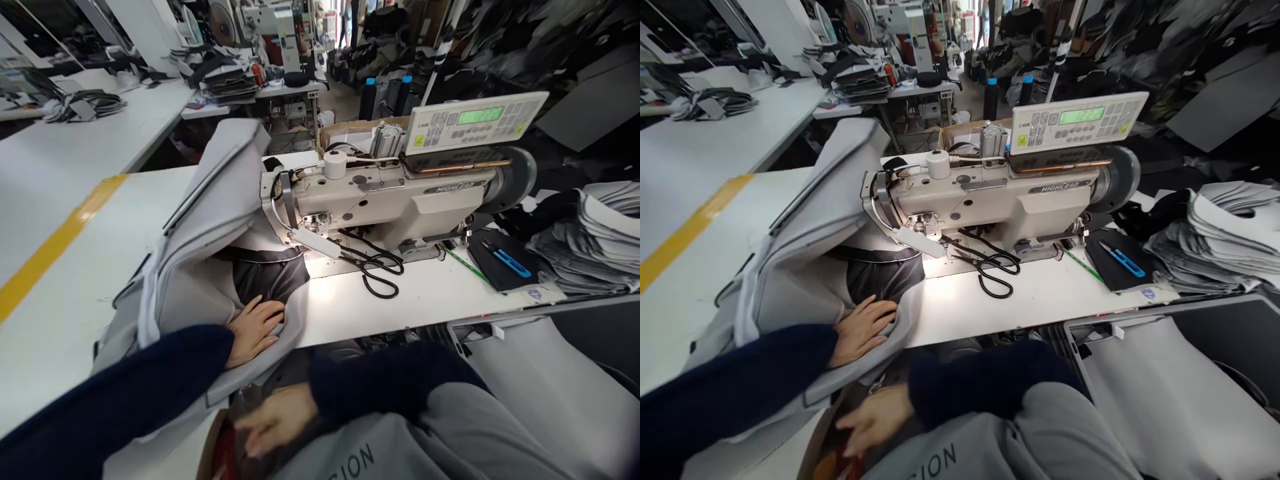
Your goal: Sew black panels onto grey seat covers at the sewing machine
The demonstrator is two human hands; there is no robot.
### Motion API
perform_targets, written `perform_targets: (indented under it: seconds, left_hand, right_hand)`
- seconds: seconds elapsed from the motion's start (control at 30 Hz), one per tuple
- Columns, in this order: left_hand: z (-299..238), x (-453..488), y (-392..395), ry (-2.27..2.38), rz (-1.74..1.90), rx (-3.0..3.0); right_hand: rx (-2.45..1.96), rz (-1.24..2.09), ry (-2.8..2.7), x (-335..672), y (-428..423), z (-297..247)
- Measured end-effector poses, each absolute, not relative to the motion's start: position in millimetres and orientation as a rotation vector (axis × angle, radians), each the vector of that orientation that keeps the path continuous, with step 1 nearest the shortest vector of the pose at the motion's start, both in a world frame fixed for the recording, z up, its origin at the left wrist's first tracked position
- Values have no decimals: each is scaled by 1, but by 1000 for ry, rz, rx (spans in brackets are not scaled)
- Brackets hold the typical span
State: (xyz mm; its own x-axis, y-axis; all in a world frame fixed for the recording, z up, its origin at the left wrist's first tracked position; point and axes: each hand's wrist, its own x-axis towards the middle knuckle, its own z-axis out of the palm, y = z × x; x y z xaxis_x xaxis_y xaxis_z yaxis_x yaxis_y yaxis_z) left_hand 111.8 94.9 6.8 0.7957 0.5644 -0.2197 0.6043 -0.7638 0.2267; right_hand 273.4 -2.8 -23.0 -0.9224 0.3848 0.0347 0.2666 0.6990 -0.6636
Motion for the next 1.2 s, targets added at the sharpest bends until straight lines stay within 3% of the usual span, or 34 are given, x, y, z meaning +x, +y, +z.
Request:
perform_targets:
  seconds: [0.1,0.17,0.27,0.37,0.47,0.57,0.73,0.87,1.2]
  left_hand:
    - [-33,103,85,953,6,2866]
    - [-38,101,89,984,39,2891]
    - [-29,99,106,971,-65,2866]
    - [-11,98,134,1048,-123,2789]
    - [8,102,169,1323,-98,2863]
    - [22,113,205,1590,-310,2921]
    - [32,143,224,1455,-754,2843]
    - [24,156,194,1168,-713,2969]
    - [12,168,192,1222,-625,2892]
  right_hand:
    - [-542,1034,-2585,323,15,-16]
    - [-836,703,-2517,351,42,-15]
    - [-891,262,-2669,362,87,-23]
    - [-870,103,-2810,346,113,-42]
    - [-899,108,-2792,334,117,-58]
    - [-940,171,-2735,335,115,-66]
    - [-1129,387,-2470,344,115,-61]
    - [-1340,457,-2441,341,122,-43]
    - [-1398,343,-2813,329,136,-31]
